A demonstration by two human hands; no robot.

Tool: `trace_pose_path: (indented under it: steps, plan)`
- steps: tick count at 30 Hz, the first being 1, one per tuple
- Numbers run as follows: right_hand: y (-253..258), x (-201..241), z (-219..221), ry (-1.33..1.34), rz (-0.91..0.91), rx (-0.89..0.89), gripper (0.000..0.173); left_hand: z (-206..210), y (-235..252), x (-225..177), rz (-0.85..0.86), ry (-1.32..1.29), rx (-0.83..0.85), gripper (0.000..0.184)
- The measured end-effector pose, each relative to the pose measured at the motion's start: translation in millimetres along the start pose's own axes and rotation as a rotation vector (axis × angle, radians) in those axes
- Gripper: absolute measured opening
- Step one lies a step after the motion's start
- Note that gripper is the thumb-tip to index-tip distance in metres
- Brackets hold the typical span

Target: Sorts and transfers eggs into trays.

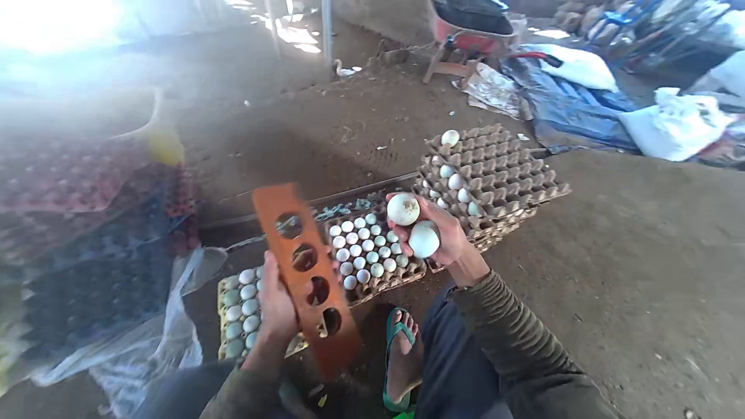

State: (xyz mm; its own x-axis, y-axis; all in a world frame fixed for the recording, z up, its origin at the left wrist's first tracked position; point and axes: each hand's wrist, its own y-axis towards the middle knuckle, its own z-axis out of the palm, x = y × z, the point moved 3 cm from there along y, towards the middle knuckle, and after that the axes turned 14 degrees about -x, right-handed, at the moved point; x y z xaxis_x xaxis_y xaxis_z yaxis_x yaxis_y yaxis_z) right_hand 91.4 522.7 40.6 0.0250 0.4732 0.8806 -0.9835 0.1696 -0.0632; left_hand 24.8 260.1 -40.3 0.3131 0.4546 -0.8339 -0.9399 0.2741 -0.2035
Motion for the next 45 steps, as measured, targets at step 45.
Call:
trace_pose_path:
  steps: [45]
  plan:
    - [40,40,5,-0.252,-0.286,0.025,0.024,-63,5,-72,0.257,-0.22,-0.179,0.075]
